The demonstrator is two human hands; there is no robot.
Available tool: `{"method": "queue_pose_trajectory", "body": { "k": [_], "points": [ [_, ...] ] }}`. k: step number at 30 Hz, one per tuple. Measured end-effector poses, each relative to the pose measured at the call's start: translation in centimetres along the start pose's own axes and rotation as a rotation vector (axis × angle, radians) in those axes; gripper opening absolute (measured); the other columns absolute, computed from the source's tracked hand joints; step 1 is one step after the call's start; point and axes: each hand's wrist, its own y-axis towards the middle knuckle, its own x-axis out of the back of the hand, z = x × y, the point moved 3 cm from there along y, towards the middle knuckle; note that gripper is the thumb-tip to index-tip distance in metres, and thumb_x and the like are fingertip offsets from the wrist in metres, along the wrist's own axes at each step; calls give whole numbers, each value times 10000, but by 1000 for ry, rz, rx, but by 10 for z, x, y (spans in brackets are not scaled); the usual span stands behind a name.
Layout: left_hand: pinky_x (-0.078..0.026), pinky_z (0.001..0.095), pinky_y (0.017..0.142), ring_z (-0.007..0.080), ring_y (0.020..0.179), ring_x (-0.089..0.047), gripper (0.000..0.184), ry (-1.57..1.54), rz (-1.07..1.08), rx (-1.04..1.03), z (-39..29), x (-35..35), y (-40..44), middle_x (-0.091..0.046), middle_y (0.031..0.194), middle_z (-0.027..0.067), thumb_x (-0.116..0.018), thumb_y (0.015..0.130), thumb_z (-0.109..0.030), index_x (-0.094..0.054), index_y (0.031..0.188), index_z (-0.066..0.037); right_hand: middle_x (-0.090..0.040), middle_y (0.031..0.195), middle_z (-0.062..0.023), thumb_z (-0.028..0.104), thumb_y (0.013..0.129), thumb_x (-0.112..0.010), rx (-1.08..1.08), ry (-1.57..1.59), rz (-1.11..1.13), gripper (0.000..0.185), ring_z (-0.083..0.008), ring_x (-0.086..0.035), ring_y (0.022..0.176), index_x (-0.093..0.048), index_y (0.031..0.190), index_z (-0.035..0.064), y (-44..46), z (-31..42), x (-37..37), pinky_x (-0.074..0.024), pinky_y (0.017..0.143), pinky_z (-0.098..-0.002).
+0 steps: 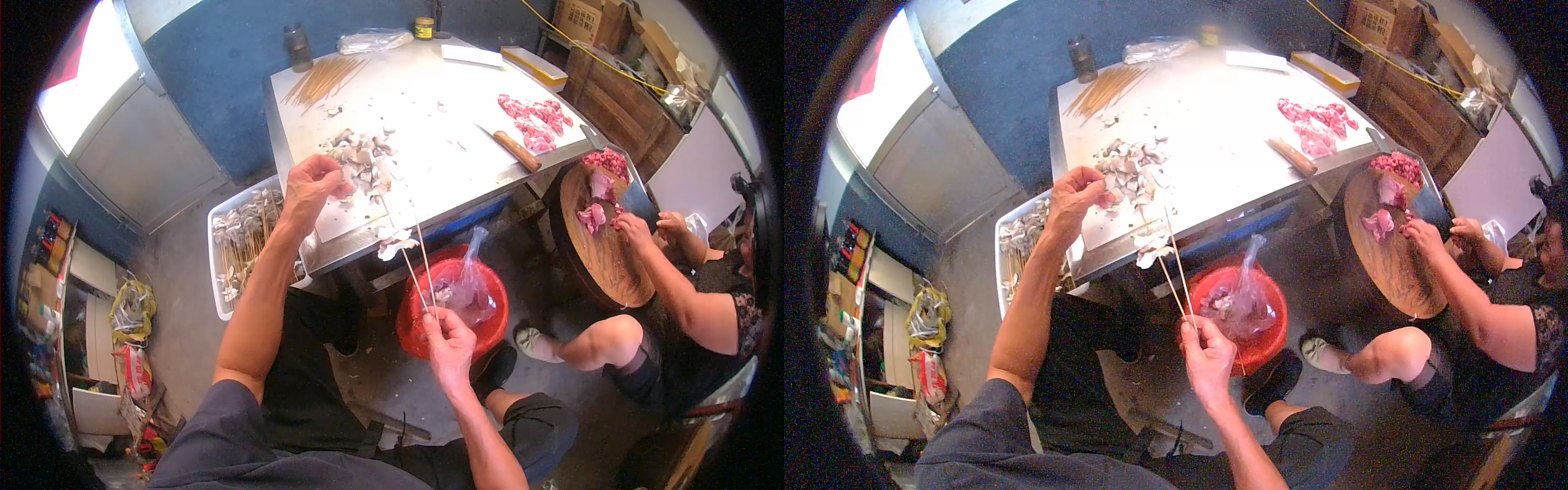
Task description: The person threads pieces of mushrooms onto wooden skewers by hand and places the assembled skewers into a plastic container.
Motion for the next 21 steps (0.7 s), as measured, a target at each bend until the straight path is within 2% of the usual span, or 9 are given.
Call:
{"method": "queue_pose_trajectory", "body": {
  "k": [2,8,13,15,21],
  "points": [
    [-520,284,653,168,715,-657,192,-296,24,-5,-5,-11,-4,-660,771,89,-604,826,-42,-600,1012,8,-553,656,61,136,935,-625,6,-16,1,155,-19,-482,588,-689,1002,11,-1,3,-2,-397,523,-200],
    [-561,330,726,216,813,-694,175,-450,97,85,-13,-33,-18,-679,909,130,-650,808,9,-582,969,-12,-548,657,61,140,937,-626,4,-7,3,160,-23,-482,590,-690,1007,12,-1,4,-4,-398,528,-199],
    [-567,339,739,240,847,-701,152,-486,96,138,-22,-48,-29,-674,918,145,-652,814,17,-577,941,-21,-553,669,55,151,936,-628,-25,3,9,167,-29,-490,601,-689,1008,13,-2,4,-3,-404,535,-204],
    [-568,342,742,247,847,-701,143,-487,95,156,-23,-51,-31,-673,921,150,-649,816,20,-575,931,-20,-591,760,34,169,941,-627,-50,-12,41,204,-38,-526,655,-648,1053,0,-1,0,-1,-413,583,-188],
    [-574,349,762,262,853,-700,148,-628,94,218,-23,-54,-32,-667,945,173,-657,814,24,-562,922,-13,-581,749,37,160,942,-625,-38,8,41,195,-36,-515,650,-648,1049,-1,-1,1,0,-409,581,-188]
  ]
}}
